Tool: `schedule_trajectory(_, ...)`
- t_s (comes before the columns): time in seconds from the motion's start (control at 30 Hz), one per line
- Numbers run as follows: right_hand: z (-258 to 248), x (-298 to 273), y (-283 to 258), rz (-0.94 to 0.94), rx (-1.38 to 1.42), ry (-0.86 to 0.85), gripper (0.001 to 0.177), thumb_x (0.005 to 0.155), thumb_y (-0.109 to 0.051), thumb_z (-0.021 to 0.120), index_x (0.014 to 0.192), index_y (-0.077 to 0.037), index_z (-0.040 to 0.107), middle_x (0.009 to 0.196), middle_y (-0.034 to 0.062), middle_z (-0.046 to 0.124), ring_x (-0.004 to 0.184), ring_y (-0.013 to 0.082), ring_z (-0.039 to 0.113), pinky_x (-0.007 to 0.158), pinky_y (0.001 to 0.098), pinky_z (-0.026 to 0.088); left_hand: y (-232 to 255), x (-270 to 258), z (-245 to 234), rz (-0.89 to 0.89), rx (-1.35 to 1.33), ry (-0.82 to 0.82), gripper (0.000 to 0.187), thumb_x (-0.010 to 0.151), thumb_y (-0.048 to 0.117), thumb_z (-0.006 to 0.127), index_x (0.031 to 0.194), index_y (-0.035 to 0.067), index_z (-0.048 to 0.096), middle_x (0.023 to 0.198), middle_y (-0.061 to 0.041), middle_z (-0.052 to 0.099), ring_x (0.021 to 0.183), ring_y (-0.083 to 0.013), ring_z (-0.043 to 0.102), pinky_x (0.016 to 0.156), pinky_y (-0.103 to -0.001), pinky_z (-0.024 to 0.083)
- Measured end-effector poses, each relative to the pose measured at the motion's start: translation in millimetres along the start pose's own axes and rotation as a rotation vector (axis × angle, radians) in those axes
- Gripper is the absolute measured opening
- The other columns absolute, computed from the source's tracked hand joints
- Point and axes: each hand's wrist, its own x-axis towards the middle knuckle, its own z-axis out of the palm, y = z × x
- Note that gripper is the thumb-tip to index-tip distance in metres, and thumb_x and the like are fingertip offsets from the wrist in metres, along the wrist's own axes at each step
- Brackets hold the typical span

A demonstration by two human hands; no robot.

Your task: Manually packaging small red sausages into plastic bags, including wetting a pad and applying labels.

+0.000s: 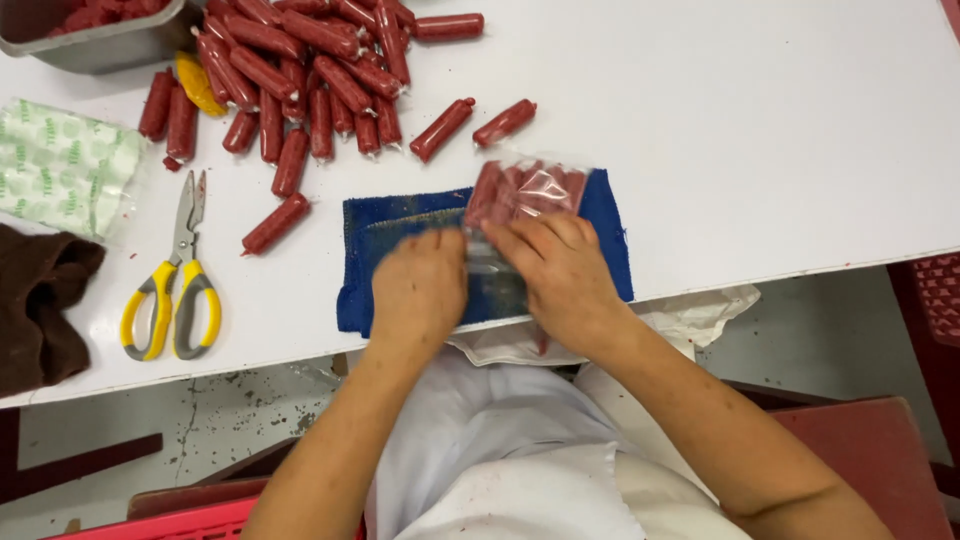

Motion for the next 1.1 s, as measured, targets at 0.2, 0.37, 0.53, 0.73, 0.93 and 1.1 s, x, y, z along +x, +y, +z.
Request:
schedule_trajectory(0.2, 10.2, -5.4, 2.7, -0.082, 0.029, 0.015, 0.036, 0.093, -0.031, 0.063, 0.128, -0.025, 0.066, 0.121, 0.0010, 0.062, 0.108, 0.0230, 0.059, 0.090, 0.0406, 0.043, 38.2, -63.0, -1.4, -0.056, -0.217, -0.203, 0.019, 0.087, 0.036, 0.061, 0.076, 0.021, 0.061, 0.063, -0.001, 0.061, 0.059, -0.0238, 0.069, 0.047, -0.036, 0.055)
schedule_trajectory(0.37, 27.7, 12.3, 14.6, -0.068, -0.066, 0.030, 0.029, 0.089, -0.036, 0.069, 0.117, -0.029, 0.068, 0.102, -0.0026, 0.059, 0.086, 0.0214, 0.061, 0.073, 0.0370, 0.049, 31.0, -56.6, -10.2, -0.012, -0.196, -0.157, 0.017, 0.087, 0.025, 0.059, 0.072, 0.018, 0.062, 0.057, -0.001, 0.060, 0.052, -0.0209, 0.065, 0.044, -0.030, 0.051)
schedule_trajectory(0.53, 12.6, 16.8, -9.2, -0.149, 0.044, -0.083, 0.038, 0.096, -0.042, 0.057, 0.127, -0.021, 0.063, 0.117, 0.0057, 0.058, 0.095, 0.0300, 0.062, 0.075, 0.0423, 0.048, 19.6, -55.8, -11.5, -0.005, -0.332, -0.221, 0.021, 0.085, 0.028, 0.060, 0.073, 0.012, 0.063, 0.058, -0.006, 0.062, 0.054, -0.0259, 0.068, 0.045, -0.036, 0.054)
schedule_trajectory(0.73, 58.6, 47.2, -4.0, -0.273, -0.186, 0.213, 0.011, 0.099, -0.026, 0.055, 0.092, -0.022, 0.063, 0.088, -0.0001, 0.055, 0.075, 0.0202, 0.058, 0.066, 0.0331, 0.047, 9.4, -59.2, 1.0, 0.062, -0.162, -0.057, 0.013, 0.079, 0.021, 0.058, 0.067, 0.016, 0.060, 0.053, -0.001, 0.056, 0.047, -0.0214, 0.063, 0.042, -0.031, 0.050)
schedule_trajectory(0.93, 21.3, 16.6, -17.4, -0.087, -0.117, 0.087, 0.039, 0.099, -0.020, 0.046, 0.136, -0.023, 0.059, 0.139, 0.0065, 0.054, 0.121, 0.0272, 0.056, 0.098, 0.0405, 0.040, -1.5, -60.0, -9.1, 0.006, -0.180, -0.057, 0.011, 0.081, 0.022, 0.063, 0.074, 0.014, 0.064, 0.059, -0.002, 0.060, 0.053, -0.0223, 0.064, 0.045, -0.031, 0.050)
schedule_trajectory(1.1, 2.6, -34.3, -5.2, 0.254, 0.324, 0.005, 0.024, 0.088, -0.002, 0.067, 0.109, -0.013, 0.072, 0.098, 0.0025, 0.067, 0.098, 0.0261, 0.069, 0.091, 0.0375, 0.052, 16.1, -19.6, -29.8, 0.077, -0.211, 0.305, 0.029, 0.096, 0.015, 0.055, 0.124, 0.010, 0.062, 0.125, -0.019, 0.060, 0.113, -0.0368, 0.060, 0.088, -0.044, 0.047)
